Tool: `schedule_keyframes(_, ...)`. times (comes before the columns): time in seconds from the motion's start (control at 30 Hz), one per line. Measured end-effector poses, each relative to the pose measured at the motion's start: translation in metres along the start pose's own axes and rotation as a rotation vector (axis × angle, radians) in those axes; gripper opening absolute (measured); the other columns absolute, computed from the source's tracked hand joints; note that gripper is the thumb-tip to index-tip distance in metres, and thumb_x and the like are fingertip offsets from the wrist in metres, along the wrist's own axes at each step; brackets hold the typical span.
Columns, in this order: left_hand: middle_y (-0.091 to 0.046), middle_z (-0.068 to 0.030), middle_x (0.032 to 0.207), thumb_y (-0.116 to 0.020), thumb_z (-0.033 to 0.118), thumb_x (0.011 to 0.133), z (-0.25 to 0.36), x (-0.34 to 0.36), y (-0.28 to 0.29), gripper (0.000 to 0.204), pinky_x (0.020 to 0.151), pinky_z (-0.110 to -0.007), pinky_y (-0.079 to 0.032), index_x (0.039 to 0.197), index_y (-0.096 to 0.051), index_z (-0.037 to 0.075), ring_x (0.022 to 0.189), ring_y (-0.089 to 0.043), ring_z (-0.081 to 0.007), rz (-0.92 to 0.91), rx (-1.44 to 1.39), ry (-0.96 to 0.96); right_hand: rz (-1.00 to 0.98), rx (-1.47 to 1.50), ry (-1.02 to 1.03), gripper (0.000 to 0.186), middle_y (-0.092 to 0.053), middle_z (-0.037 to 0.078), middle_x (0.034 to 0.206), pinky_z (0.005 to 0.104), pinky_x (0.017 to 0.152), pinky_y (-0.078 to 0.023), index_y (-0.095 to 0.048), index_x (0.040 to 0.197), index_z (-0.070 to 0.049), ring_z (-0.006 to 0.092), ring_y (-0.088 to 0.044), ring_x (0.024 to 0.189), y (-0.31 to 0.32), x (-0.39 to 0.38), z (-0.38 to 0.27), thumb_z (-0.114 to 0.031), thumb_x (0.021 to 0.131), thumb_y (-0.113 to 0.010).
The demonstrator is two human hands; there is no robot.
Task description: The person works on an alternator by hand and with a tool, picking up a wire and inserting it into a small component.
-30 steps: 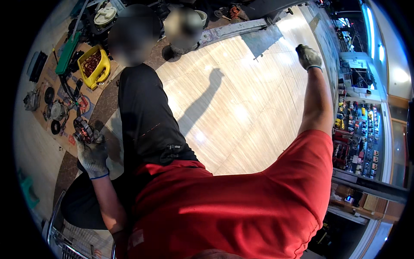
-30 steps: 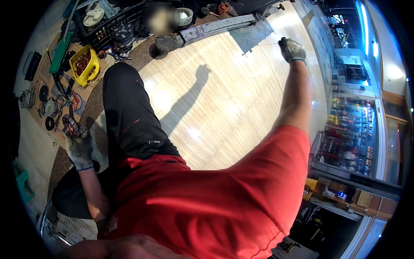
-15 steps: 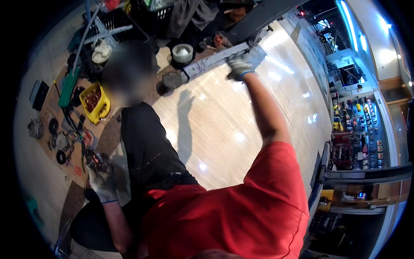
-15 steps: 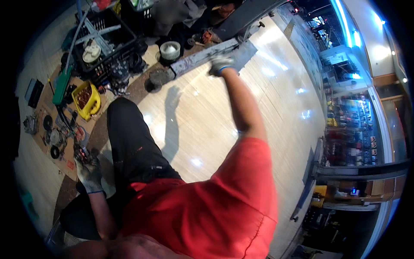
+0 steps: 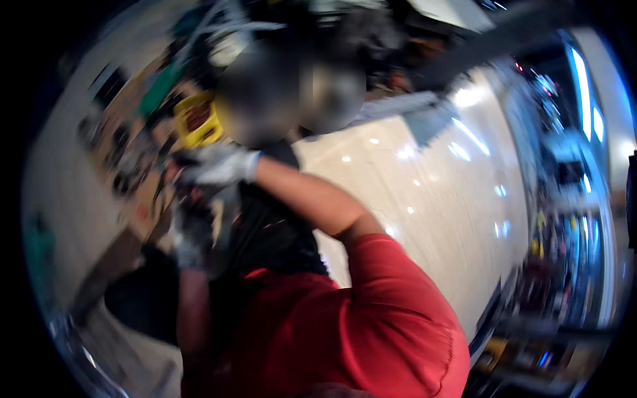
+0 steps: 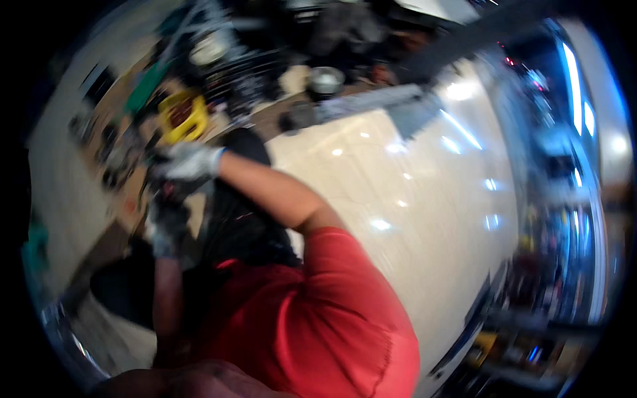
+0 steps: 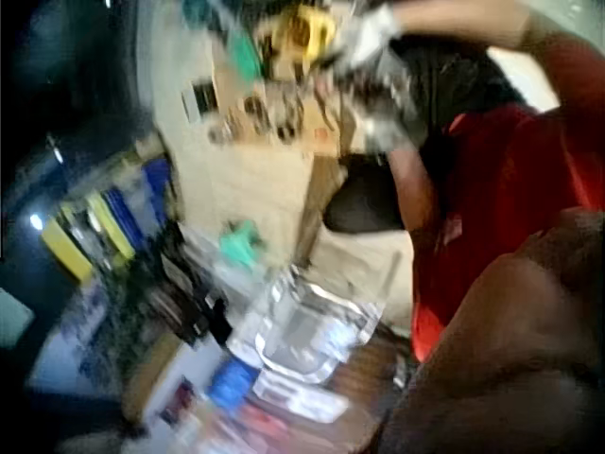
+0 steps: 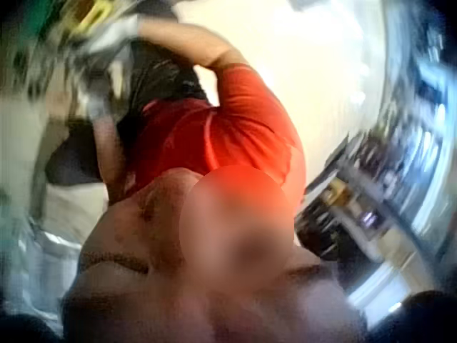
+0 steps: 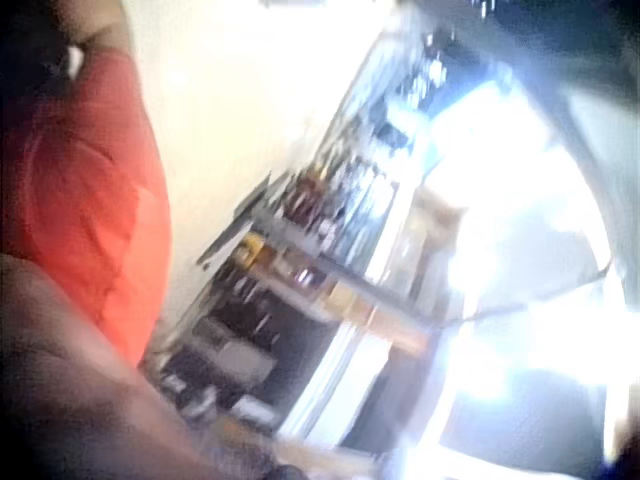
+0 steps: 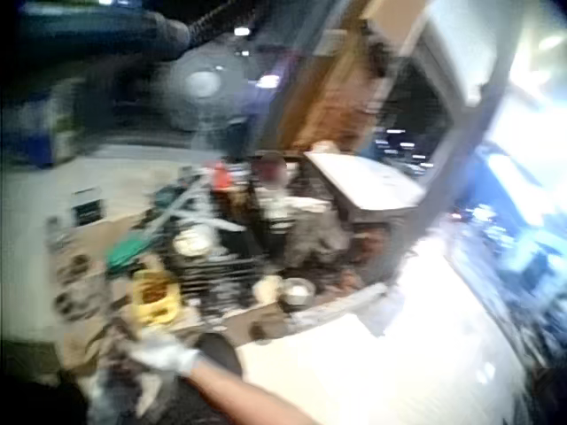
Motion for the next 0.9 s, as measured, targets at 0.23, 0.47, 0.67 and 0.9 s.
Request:
schedule_keyframes(0.23,-0.064,-0.0106,0.116,-0.046,0.041,0.102,0.008,-0.021,-0.058,0.045,0.074,-0.037,-0.052,0.131,-0.053,0.008,0.092,-0.064,-0.0238,0.022,-0.065,-0.161,0.066,0.113,-0.065,0.044,-0.067,0.018,0.114,0.0363,0.095,-0.048,-0.057,0.128,-0.001,0.0312,-0.062,0.109,-0.012,0.005,-0.012,-0.033,0.098,-0.054)
schedule_keyframes(0.47,-0.064,-0.0092,0.116,-0.042,0.037,0.104,0.004,-0.017,-0.065,0.042,0.07,-0.033,-0.05,0.132,-0.051,0.007,0.089,-0.064,-0.0206,0.114,-0.055,-0.249,0.02,-0.505,0.096,0.044,-0.069,0.019,0.102,0.0418,0.085,-0.053,-0.066,0.12,-0.012,0.0357,-0.066,0.097,-0.01,-0.01,-0.009,-0.046,0.093,-0.056)
schedule_keyframes(0.67,-0.064,-0.0089,0.114,-0.048,0.032,0.103,0.01,-0.014,-0.065,0.039,0.071,-0.032,-0.053,0.13,-0.051,0.004,0.095,-0.064,-0.0191,0.175,0.087,-0.324,0.037,-0.864,0.049,0.03,-0.068,0.014,0.076,0.0446,0.063,-0.055,-0.069,0.1,-0.017,0.0329,-0.068,0.073,-0.01,-0.027,-0.038,-0.044,0.09,-0.059)
schedule_keyframes(0.9,-0.06,-0.0099,0.121,-0.051,0.019,0.102,0.009,-0.018,-0.061,0.03,0.086,-0.039,-0.056,0.127,-0.051,0.003,0.109,-0.062,-0.0202,0.28,0.361,-0.393,0.156,-1.0,0.044,0.028,-0.07,0.012,0.087,0.0409,0.063,-0.054,-0.071,0.099,-0.013,0.0328,-0.067,0.075,0.018,-0.019,-0.053,-0.038,0.092,-0.06)
Point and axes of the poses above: each hand's wrist, its own x-axis towards the middle knuckle, its own y-axis out of the back of the hand, z = x × y, the point moved 1 cm from there along x, towards the middle knuckle
